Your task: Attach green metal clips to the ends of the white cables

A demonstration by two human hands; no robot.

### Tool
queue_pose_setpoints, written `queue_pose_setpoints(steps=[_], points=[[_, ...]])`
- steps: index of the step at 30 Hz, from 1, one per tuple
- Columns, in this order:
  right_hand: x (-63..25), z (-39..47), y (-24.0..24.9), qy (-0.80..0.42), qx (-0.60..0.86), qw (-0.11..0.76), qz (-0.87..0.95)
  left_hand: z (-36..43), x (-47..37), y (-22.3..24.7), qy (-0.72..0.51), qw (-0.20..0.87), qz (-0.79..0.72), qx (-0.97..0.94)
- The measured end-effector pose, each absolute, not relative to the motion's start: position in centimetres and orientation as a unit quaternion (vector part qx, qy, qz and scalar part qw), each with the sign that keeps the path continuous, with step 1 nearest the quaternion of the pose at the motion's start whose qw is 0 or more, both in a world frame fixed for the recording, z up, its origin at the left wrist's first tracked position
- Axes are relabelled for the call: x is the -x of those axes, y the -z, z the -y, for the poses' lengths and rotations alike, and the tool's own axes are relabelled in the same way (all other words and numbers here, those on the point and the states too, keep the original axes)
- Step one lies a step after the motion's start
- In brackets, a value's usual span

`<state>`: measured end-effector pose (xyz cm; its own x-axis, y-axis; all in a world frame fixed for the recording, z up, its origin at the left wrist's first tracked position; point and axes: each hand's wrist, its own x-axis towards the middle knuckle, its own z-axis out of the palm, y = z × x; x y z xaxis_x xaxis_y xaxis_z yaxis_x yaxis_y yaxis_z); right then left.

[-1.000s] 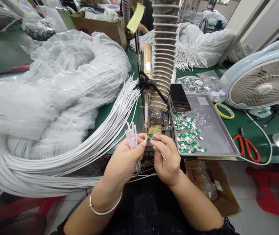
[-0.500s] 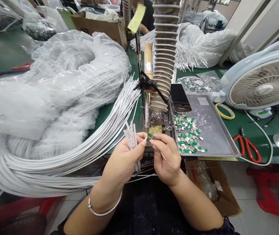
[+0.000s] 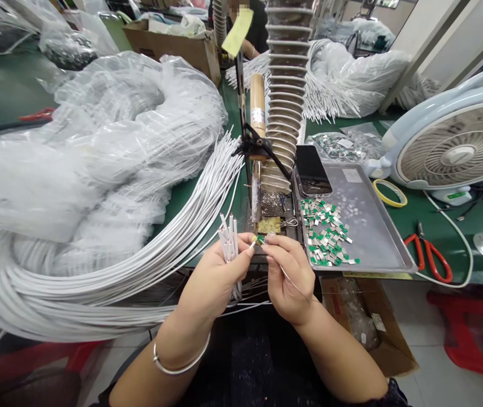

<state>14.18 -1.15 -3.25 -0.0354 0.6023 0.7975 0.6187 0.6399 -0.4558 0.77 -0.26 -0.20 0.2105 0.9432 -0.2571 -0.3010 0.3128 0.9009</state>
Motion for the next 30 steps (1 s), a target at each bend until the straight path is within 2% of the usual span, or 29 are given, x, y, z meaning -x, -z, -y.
queue_pose_setpoints(steps=[30], points=[[-14.1,1.3,2.5,0.013,0.423,0.539,0.728,-0.1,-0.1,-0.9,-0.444,0.649,-0.454,-0.419]])
